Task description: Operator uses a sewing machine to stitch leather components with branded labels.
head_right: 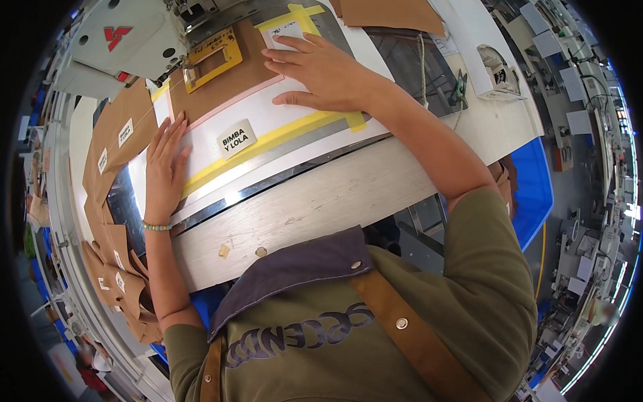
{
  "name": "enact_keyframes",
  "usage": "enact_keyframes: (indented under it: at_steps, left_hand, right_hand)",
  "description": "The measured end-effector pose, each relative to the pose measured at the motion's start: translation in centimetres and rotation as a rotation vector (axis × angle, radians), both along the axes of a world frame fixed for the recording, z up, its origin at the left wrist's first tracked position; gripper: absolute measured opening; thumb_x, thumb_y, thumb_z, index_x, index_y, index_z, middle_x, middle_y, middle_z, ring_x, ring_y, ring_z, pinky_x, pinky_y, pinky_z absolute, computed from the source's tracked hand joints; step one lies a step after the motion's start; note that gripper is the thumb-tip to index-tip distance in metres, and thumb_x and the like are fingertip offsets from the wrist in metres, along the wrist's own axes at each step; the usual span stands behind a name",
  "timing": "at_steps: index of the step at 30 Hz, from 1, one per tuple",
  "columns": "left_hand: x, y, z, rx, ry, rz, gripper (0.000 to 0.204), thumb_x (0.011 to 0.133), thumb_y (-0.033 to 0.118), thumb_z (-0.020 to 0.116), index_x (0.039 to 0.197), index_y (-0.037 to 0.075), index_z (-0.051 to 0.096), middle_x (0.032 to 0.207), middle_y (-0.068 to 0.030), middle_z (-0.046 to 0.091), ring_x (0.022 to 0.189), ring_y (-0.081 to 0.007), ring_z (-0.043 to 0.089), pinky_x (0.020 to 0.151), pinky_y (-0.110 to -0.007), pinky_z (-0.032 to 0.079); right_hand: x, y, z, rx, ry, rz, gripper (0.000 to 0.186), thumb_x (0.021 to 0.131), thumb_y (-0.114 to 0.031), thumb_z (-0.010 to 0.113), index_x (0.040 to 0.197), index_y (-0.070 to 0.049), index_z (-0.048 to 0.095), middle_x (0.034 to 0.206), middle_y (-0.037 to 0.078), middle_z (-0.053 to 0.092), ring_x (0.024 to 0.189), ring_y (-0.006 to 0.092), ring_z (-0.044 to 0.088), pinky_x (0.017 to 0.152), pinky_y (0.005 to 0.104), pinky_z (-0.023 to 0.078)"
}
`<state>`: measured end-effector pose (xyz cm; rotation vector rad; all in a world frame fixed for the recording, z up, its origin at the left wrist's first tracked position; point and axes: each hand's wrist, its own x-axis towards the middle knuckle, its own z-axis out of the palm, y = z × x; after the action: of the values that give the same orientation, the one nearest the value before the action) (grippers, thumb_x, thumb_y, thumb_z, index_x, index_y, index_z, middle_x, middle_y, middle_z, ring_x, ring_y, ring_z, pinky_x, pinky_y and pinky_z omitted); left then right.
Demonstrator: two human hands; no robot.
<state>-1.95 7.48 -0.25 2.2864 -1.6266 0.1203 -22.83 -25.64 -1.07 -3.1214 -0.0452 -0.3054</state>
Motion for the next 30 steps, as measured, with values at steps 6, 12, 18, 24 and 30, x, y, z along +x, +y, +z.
enact_keyframes:
  at_steps: [6,12,18,24,30]
  left_hand:
    - [0.1,-0.1,-0.3,-0.045,0.015,0.006,0.051,0.105,0.013,0.065,0.155,0.009,0.058,0.164,-0.0045,0.056,0.157,-0.0338,0.042,0.130,-0.048,0.034]
    - [0.1,0.0,-0.1,-0.010,-0.012,0.013,0.050,0.105,0.014,0.066,0.154,0.008,0.059,0.164,-0.0047,0.056,0.157,-0.0342,0.042,0.130,-0.048,0.034]
    - [0.1,0.2,0.0,-0.004,0.003,0.007,0.047,0.106,0.016,0.065,0.151,0.007,0.062,0.163,-0.0049,0.057,0.156,-0.0340,0.044,0.129,-0.048,0.035]
    - [0.4,0.2,-0.2,-0.022,0.021,-0.003,0.045,0.105,0.017,0.067,0.149,0.007,0.064,0.162,-0.0048,0.058,0.156,-0.0339,0.044,0.129,-0.048,0.035]
    - [0.4,0.2,0.0,-0.032,0.033,-0.002,0.045,0.104,0.014,0.067,0.148,0.007,0.065,0.159,-0.0069,0.060,0.154,-0.0346,0.046,0.128,-0.048,0.037]
  right_hand:
    - [-0.4,0.0,0.0,-0.010,-0.124,0.093,0.070,0.110,-0.061,0.048,0.164,-0.017,0.050,0.176,0.003,0.036,0.167,0.0261,0.021,0.139,0.0486,0.014]
    - [-0.6,-0.5,-0.1,0.094,-0.003,0.123,0.064,0.111,-0.058,0.049,0.162,-0.019,0.052,0.175,0.004,0.038,0.166,0.0261,0.024,0.139,0.0485,0.015]
    - [-0.6,-0.6,0.3,0.177,-0.001,0.137,0.059,0.110,-0.050,0.056,0.159,-0.017,0.056,0.173,0.005,0.042,0.164,0.0271,0.028,0.138,0.0478,0.017]
    - [-0.6,-0.6,0.4,0.149,-0.011,0.150,0.059,0.110,-0.049,0.057,0.158,-0.015,0.057,0.172,0.007,0.044,0.163,0.0282,0.031,0.137,0.0486,0.019]
    - [-0.5,0.8,1.1,-0.090,-0.075,0.113,0.056,0.109,-0.052,0.059,0.148,-0.013,0.067,0.164,0.009,0.054,0.160,0.0259,0.037,0.135,0.0475,0.022]
